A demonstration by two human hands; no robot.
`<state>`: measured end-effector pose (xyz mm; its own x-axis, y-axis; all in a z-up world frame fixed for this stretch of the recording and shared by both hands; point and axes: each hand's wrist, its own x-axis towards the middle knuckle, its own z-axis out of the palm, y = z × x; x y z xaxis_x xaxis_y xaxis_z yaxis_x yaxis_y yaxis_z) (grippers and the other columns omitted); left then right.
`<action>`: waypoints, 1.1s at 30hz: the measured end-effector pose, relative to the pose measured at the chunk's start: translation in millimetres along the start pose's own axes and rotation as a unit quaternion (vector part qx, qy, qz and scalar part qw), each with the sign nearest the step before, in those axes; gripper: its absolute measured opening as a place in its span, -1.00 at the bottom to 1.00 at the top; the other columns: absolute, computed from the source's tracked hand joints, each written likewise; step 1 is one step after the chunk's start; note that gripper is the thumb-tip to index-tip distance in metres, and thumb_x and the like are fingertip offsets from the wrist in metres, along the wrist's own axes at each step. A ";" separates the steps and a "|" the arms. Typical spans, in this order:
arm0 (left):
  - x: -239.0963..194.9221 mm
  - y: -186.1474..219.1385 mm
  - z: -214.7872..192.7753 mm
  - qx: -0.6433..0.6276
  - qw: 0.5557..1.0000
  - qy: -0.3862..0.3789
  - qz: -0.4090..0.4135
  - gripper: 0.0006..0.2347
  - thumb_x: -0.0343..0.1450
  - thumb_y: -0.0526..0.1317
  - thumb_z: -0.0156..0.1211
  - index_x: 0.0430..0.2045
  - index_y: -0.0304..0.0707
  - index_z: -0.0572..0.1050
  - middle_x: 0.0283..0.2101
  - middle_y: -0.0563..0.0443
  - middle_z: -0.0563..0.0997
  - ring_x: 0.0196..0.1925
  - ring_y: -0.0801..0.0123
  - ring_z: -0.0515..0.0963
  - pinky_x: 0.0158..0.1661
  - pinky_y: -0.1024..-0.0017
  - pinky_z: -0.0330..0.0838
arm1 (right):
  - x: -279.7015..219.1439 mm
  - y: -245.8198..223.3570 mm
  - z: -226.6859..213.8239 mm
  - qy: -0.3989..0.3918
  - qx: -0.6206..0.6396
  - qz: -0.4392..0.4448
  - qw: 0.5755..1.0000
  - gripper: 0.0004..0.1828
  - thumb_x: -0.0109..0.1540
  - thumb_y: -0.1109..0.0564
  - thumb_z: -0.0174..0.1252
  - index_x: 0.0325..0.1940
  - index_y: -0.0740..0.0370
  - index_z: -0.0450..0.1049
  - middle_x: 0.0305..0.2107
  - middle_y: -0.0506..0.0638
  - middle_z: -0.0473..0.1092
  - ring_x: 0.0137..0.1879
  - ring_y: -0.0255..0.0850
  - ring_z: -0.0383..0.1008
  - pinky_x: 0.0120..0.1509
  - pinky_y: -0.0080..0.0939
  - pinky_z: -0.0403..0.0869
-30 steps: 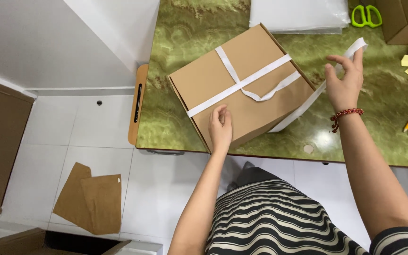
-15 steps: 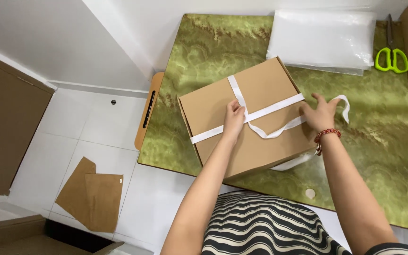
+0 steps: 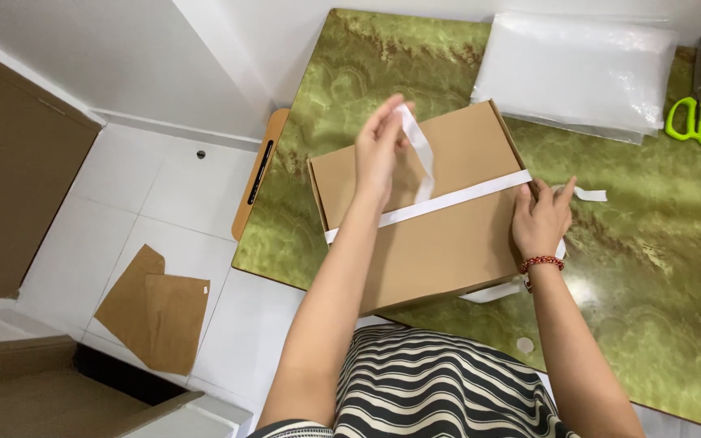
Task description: The person unties a ribbon from a cardboard box, opens it, and removes a plastic-wrapped light blue shirt. They unwrap the shirt, place it on a hanger, and hang it on a clothing rack. The person then folds the empty plastic bag and places it on the table before stacking the empty box with other boxes.
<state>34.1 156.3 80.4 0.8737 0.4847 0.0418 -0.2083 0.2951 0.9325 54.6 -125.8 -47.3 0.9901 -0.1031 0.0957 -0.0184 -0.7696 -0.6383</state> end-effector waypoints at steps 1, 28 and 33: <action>7.6 8.5 -12.0 0.001 1.000 0.005 0.002 -0.71 0.60 -0.27 0.13 0.24 -0.26 0.50 0.14 -0.07 0.69 0.04 0.57 0.61 -0.22 0.74 0.50 | 1.4 5.9 3.3 -0.004 0.001 -0.003 1.000 -0.49 0.60 -0.21 -0.01 0.47 0.15 0.43 0.61 0.30 -0.18 0.58 0.32 0.17 0.63 0.31 0.06; -169.7 -58.6 -145.9 0.024 0.937 0.221 -0.268 -0.32 0.37 0.21 0.12 0.42 0.02 0.29 0.41 0.08 0.49 0.35 0.33 0.53 0.22 0.33 0.47 | -132.9 117.1 -44.1 -0.086 -0.127 -0.029 0.988 -0.51 0.52 -0.18 0.08 0.12 0.25 0.68 -0.07 0.28 0.62 0.01 0.21 0.60 0.06 0.19 0.50; -195.2 -38.0 -134.2 0.093 0.966 0.139 -0.198 -0.25 0.50 0.21 0.23 0.52 -0.23 0.14 0.56 -0.37 0.13 0.63 -0.13 0.04 0.54 -0.03 -0.02 | -159.3 123.1 11.1 -0.125 -0.110 0.048 0.985 -0.54 0.52 -0.39 0.01 0.22 -0.20 0.65 0.06 -0.02 0.55 0.31 0.10 0.48 0.39 0.19 0.40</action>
<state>-187.6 161.0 -11.2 0.7116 0.5739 -0.4053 0.2239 0.3615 0.9051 -103.9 -197.1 -149.6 0.9852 -0.0457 -0.1650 -0.1167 -0.8846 -0.4515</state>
